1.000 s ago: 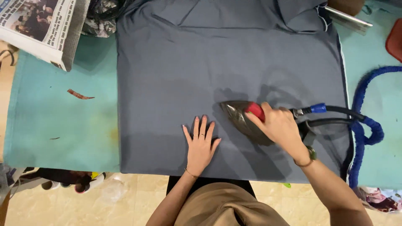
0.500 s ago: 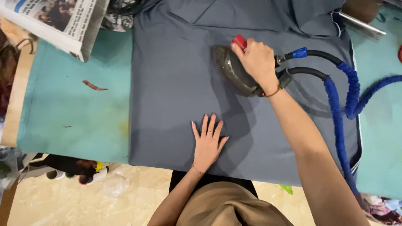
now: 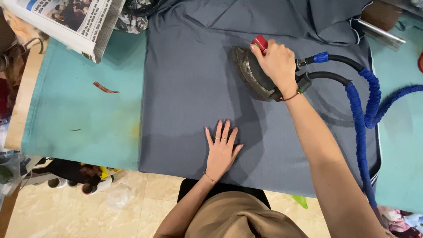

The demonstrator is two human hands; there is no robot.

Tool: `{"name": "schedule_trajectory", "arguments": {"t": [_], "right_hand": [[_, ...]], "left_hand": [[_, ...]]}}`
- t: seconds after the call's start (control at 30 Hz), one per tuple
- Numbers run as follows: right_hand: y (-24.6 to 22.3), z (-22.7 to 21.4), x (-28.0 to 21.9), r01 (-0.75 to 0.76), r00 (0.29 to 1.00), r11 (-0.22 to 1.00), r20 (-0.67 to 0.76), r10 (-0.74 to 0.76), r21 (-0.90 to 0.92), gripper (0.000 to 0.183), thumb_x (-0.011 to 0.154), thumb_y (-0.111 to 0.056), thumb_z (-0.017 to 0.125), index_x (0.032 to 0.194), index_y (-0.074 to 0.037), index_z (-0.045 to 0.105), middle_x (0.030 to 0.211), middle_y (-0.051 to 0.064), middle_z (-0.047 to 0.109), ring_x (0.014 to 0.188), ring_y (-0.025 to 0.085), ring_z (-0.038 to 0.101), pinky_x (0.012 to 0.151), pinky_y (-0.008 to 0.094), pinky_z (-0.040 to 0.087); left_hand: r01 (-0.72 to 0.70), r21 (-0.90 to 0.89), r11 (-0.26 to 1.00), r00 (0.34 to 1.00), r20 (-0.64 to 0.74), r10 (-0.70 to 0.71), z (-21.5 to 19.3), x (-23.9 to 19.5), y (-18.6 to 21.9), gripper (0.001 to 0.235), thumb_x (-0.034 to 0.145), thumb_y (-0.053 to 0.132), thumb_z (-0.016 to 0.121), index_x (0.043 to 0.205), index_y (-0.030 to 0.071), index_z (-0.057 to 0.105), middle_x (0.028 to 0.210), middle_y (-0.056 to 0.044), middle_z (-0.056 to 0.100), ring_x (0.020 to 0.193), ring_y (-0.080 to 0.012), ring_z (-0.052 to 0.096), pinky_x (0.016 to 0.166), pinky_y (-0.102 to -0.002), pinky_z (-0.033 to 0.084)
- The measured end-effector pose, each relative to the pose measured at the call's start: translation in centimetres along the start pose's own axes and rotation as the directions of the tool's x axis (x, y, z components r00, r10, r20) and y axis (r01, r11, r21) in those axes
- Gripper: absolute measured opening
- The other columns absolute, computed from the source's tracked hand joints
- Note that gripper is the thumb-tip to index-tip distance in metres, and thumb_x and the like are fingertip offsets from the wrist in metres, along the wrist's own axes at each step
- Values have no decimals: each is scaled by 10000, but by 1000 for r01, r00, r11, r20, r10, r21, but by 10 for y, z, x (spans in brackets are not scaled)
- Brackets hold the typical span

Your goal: The person irons a grey garment on a light blue ironing board using a steam iron. They smooth the fabric with their left hand while moving the iron with their right hand. After ironing, the person folds the garment on the board.

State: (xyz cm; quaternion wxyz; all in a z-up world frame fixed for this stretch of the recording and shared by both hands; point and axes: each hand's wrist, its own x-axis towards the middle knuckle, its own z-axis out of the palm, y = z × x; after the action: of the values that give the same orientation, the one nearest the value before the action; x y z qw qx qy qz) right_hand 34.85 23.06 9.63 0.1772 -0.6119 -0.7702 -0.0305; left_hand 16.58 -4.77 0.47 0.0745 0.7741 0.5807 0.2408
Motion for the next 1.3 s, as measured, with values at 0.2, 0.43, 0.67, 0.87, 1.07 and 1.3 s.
{"name": "schedule_trajectory", "arguments": {"t": [0.2, 0.43, 0.67, 0.87, 1.07, 1.3], "right_hand": [[10, 7, 6, -7, 999, 1000, -40, 7, -8, 637, 1029, -608, 639, 911, 13, 710, 749, 206, 723, 716, 404, 721, 669, 502, 572], [34, 12, 9, -29, 996, 997, -82, 23, -71, 653, 1072, -619, 630, 903, 6, 716, 764, 224, 712, 736, 419, 717, 674, 497, 579], [27, -27, -43, -8, 999, 1000, 39, 10, -30, 661, 1044, -637, 627, 901, 4, 701, 746, 241, 696, 724, 450, 705, 668, 527, 566], [16, -77, -121, 54, 989, 997, 142, -46, -53, 597, 1017, -615, 616, 968, -25, 688, 715, 233, 683, 702, 434, 700, 662, 515, 563], [19, -105, -181, 92, 964, 995, 255, -78, -43, 533, 938, -584, 647, 1021, -61, 705, 667, 197, 681, 654, 410, 695, 650, 488, 568], [-17, -111, -200, 262, 934, 964, 240, -263, 37, 576, 818, -574, 710, 1115, -80, 707, 656, 190, 689, 621, 388, 691, 635, 458, 565]], "left_hand": [[2, 14, 1000, 1000, 12, -2, -3, 0, 1, 613, 967, 458, 636, 1449, 91, 539, 1619, -167, 363, 1533, -377, 279, 1189, -740, 159], [-3, 30, 1000, 1000, -2, 3, -2, 0, 1, 595, 968, 450, 636, 1433, 88, 558, 1611, -165, 374, 1532, -373, 286, 1193, -740, 165], [-21, 29, 999, 1000, -11, 22, -5, 1, 1, 582, 983, 457, 626, 1421, 77, 575, 1606, -170, 379, 1521, -374, 285, 1187, -735, 166], [-39, -11, 999, 997, -67, 38, -4, 0, 0, 575, 987, 441, 634, 1414, 59, 583, 1599, -182, 392, 1530, -384, 290, 1196, -741, 153], [-30, -135, 990, 998, -54, 23, -11, 2, -1, 494, 980, 373, 658, 1373, 77, 612, 1585, -158, 420, 1525, -371, 295, 1194, -740, 118], [-120, -349, 929, 980, -193, 54, -13, -6, -5, 167, 940, 206, 740, 1101, 162, 740, 1173, 10, 645, 1222, -215, 570, 1132, -552, 345]]}}
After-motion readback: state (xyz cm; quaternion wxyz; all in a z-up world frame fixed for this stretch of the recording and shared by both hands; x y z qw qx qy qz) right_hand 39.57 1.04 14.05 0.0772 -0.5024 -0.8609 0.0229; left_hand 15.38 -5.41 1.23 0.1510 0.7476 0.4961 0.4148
